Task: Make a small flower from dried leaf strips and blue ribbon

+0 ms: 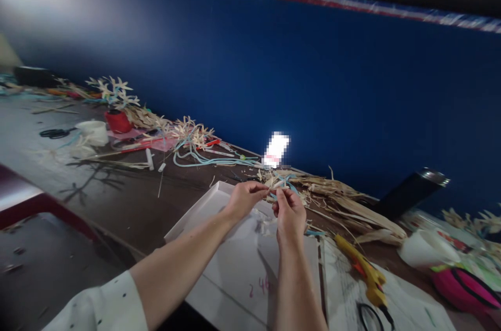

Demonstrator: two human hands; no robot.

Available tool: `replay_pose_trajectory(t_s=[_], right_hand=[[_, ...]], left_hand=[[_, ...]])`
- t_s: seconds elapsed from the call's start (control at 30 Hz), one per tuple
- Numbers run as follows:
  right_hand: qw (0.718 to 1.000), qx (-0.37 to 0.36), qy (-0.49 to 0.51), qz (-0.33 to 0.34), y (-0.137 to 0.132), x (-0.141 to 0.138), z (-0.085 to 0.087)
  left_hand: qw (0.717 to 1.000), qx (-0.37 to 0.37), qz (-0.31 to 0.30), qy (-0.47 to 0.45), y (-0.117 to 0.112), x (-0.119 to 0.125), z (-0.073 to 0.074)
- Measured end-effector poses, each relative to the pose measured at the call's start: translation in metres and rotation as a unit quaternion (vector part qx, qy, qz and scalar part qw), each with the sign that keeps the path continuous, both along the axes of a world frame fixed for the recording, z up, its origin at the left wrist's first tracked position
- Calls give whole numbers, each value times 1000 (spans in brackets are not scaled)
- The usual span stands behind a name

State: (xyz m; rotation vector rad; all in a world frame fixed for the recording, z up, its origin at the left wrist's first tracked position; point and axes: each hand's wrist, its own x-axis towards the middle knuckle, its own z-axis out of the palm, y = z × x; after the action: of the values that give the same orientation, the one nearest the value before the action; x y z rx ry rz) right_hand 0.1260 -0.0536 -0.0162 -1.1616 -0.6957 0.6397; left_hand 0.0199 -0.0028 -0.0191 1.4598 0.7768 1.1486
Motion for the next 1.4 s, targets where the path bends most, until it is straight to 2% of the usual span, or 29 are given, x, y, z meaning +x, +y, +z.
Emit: replay_pose_trajectory(t_s=[0.23, 0.43, 0.73, 0.97, 1.13, 1.27, 1.33, 1.4], right_hand=[[1000, -4, -2, 3, 0, -1, 2], [1000, -3, -5, 12, -1, -1, 1], [1000, -7, -13, 17, 0, 1, -1], [999, -12, 26, -21, -2, 3, 0], [996, 4, 50, -79, -3, 6, 8], [996, -1, 10, -87, -16, 7, 19], [994, -42, -46, -93, -31, 13, 22], [981, -96, -112, -126, -54, 31, 22]], left_hand=[[999, -31, -3, -10, 4, 3, -3], [995, -99, -11, -25, 5, 3, -1], [983, -154, -36, -93, 10, 9, -9], [974, -185, -46, -125, 10, 10, -7], [974, -194, -31, -111, 11, 10, -7], [976, -187, -20, -107, 10, 8, -6], [979, -174, -27, -100, 10, 7, -5], [978, -177, -29, -103, 9, 5, -4]])
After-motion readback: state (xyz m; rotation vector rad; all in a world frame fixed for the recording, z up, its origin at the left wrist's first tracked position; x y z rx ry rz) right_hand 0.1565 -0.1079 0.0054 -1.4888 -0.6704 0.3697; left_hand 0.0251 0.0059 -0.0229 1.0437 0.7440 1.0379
